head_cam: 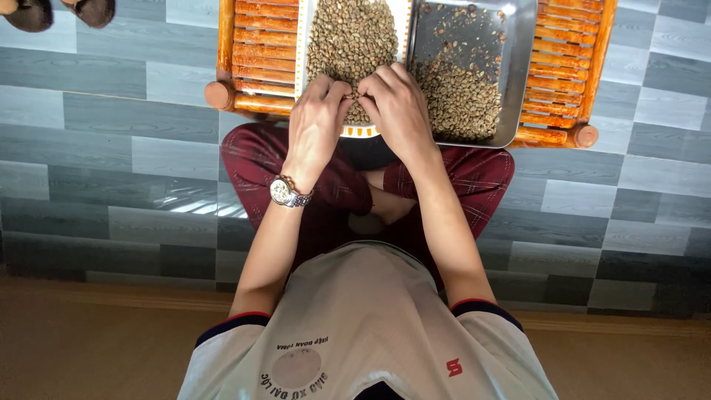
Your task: Manually sorting green coffee beans by picking them from one tray and placing them into another to remove defects.
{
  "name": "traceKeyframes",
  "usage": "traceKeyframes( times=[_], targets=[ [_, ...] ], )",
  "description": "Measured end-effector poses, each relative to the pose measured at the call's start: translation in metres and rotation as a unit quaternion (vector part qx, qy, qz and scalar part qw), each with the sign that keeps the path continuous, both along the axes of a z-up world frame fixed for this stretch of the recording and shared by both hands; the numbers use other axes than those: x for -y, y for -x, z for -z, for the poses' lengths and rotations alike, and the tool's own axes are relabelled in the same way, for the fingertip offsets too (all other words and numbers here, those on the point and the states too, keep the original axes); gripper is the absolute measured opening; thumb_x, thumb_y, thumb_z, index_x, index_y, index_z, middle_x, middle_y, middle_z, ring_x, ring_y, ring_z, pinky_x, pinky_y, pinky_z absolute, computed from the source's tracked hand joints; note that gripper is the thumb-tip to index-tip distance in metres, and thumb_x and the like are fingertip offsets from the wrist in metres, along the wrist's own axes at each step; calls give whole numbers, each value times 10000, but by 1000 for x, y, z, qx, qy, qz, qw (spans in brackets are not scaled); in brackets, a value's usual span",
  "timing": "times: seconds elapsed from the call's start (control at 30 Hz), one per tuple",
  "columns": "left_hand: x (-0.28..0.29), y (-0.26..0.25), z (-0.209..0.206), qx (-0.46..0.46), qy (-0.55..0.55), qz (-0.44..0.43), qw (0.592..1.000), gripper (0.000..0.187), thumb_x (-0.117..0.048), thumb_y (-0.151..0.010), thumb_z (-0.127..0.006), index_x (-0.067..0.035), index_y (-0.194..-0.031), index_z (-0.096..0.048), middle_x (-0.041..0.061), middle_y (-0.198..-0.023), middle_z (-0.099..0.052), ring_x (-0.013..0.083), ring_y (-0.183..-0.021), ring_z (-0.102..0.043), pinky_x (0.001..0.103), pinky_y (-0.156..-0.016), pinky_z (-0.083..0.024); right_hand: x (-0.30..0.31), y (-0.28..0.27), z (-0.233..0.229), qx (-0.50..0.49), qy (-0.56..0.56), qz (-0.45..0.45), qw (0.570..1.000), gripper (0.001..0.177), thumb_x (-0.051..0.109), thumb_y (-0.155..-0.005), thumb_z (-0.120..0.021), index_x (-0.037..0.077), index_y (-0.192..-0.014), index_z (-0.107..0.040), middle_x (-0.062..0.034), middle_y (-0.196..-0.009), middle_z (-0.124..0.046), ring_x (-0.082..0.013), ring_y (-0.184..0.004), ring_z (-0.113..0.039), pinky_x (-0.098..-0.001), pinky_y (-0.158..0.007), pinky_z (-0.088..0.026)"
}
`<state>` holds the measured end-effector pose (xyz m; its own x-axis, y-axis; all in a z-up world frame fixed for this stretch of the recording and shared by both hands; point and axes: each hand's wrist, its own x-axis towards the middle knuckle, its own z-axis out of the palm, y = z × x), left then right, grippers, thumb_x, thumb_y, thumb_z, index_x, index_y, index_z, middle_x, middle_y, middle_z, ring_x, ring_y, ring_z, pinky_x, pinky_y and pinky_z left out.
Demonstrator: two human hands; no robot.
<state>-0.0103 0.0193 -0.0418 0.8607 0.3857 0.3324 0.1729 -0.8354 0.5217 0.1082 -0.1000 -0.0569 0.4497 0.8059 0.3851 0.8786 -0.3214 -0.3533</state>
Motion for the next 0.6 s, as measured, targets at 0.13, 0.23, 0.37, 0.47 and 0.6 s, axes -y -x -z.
traceKeyframes(
  times=[0.13,0.23,0.37,0.47,0.6],
  targets=[
    [1,4,-2,19,16,6,1000,131,2,-894,-710,-6,-1022,-685,100,-952,-580,269,-747,-616,391,-699,-528,3,2,0,-6,0,1,1000,153,45,-803,-835,56,-860,-694,-22,-888,-635,-167,-858,-560,-301,-846,-533],
    [1,5,-5,39,16,5,999,85,-1,-915,-698,17,-997,-686,105,-947,-596,267,-736,-622,387,-698,-537,8,4,-17,-32,-38,-16,999,178,1,-820,-813,39,-842,-640,-31,-868,-617,-179,-815,-547,-317,-805,-517],
    [-3,6,1,34,44,23,998,64,-83,-969,-680,-47,-1021,-668,89,-892,-575,319,-797,-661,410,-722,-558,29,-9,-11,-62,-77,-15,995,202,-15,-823,-790,53,-918,-625,-52,-820,-584,-258,-814,-568,-381,-740,-506],
    [2,-1,-3,30,36,42,998,79,-171,-1025,-667,-100,-1059,-660,83,-826,-549,377,-837,-684,453,-717,-577,55,-30,1,-64,-113,-1,992,208,-24,-847,-777,71,-961,-631,-64,-803,-580,-304,-805,-603,-427,-721,-525],
    [17,-15,-7,11,30,87,996,75,-173,-1043,-632,-101,-1032,-654,93,-821,-571,375,-836,-693,450,-706,-573,101,-52,20,-81,-123,72,986,183,-33,-857,-785,63,-959,-667,-82,-798,-617,-298,-790,-625,-429,-726,-520]
  ],
)
